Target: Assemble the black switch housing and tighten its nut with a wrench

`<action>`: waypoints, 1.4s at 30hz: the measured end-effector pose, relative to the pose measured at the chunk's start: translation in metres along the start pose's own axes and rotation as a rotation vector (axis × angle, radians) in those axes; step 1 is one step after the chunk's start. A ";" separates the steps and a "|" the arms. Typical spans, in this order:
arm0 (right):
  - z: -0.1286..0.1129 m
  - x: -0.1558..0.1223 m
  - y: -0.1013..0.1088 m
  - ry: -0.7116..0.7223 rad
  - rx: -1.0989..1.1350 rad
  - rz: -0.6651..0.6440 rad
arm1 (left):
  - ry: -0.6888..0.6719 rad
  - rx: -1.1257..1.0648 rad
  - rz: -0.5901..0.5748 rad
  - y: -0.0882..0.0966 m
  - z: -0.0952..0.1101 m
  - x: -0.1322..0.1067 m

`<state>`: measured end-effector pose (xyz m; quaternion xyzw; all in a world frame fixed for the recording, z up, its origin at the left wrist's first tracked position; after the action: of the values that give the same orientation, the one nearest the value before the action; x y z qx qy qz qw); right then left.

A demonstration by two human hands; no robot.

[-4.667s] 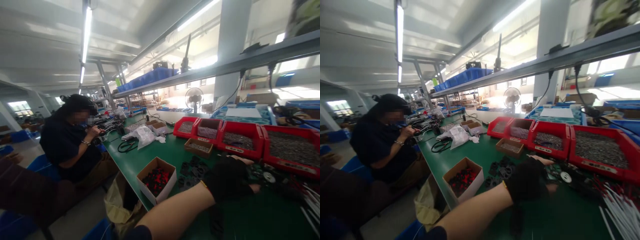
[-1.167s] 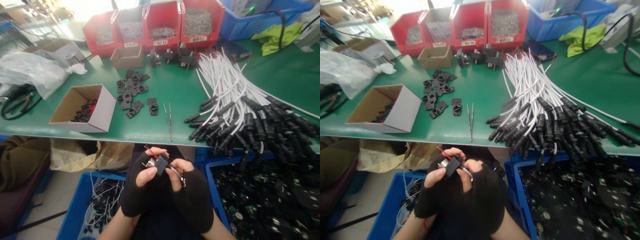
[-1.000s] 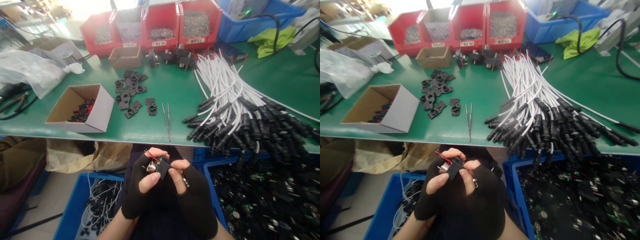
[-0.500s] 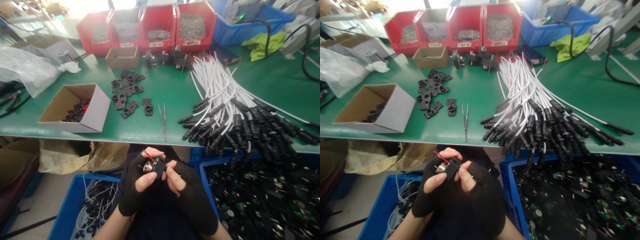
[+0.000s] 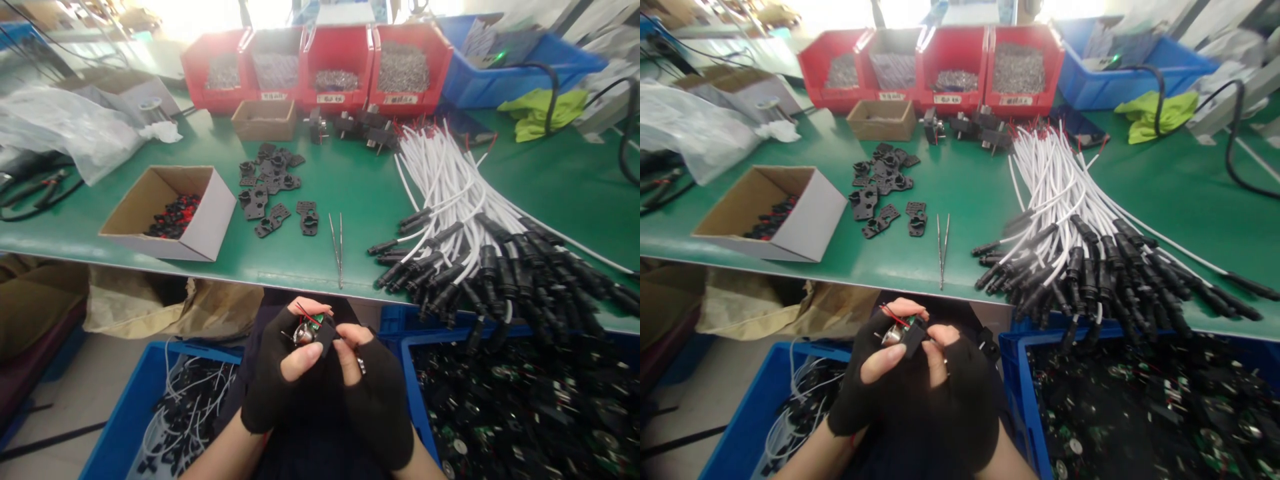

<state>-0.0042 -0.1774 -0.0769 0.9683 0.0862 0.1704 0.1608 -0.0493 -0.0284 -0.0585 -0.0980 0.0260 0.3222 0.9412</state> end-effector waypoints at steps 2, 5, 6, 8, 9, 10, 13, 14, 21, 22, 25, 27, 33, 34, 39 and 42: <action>0.002 0.007 -0.003 -0.191 0.174 -0.033 | -0.060 0.033 -0.019 0.000 0.005 0.002; -0.005 0.010 -0.023 -0.581 0.722 -0.187 | -0.160 0.092 -0.048 0.000 0.012 0.004; -0.010 0.008 -0.030 -0.697 0.920 -0.258 | -0.190 0.107 -0.050 -0.001 0.014 0.004; -0.014 0.000 -0.036 -0.788 1.094 -0.362 | -0.235 0.123 -0.043 -0.001 0.018 0.003; -0.008 -0.003 -0.033 -0.728 1.000 -0.357 | -0.239 0.125 -0.035 -0.001 0.020 0.002; 0.000 -0.005 -0.026 -0.614 0.821 -0.302 | -0.237 0.126 -0.027 -0.001 0.021 0.001; 0.019 -0.008 0.004 -0.242 0.277 -0.045 | -0.252 0.142 -0.021 -0.003 0.027 -0.004; 0.022 -0.009 0.008 -0.212 0.240 -0.022 | -0.284 0.156 -0.028 -0.004 0.031 -0.005; 0.000 0.005 -0.022 -0.541 0.752 -0.186 | -0.478 0.276 -0.152 -0.017 0.046 -0.010; -0.002 0.004 -0.025 -0.556 0.744 -0.200 | -0.489 0.284 -0.175 -0.018 0.046 -0.010; 0.001 -0.001 -0.027 -0.570 0.693 -0.226 | -0.486 0.325 -0.196 -0.017 0.043 -0.010; 0.007 -0.004 -0.022 -0.558 0.694 -0.205 | -0.384 0.317 -0.102 -0.011 0.038 -0.007; -0.005 0.000 -0.006 -0.300 0.499 -0.095 | 0.115 0.014 0.112 -0.007 0.015 -0.008; -0.008 0.000 -0.006 -0.290 0.487 -0.092 | 0.125 -0.019 0.121 -0.007 0.015 -0.007; -0.004 -0.003 -0.018 -0.526 0.729 -0.158 | 0.206 -0.069 0.008 -0.010 0.005 0.001; -0.007 0.000 -0.018 -0.556 0.675 -0.230 | 0.346 -0.192 -0.006 -0.015 -0.006 -0.001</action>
<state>-0.0089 -0.1585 -0.0769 0.9597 0.1977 -0.1526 -0.1292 -0.0405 -0.0416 -0.0617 -0.2414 0.1564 0.2985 0.9100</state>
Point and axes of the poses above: each hand's wrist, its own x-axis towards the middle knuckle, its own y-axis out of the back of the hand, z = x × y, the point moved 7 cm from there along x, towards the middle knuckle, and after that the axes turned 13 degrees about z, right-handed, at the moved point
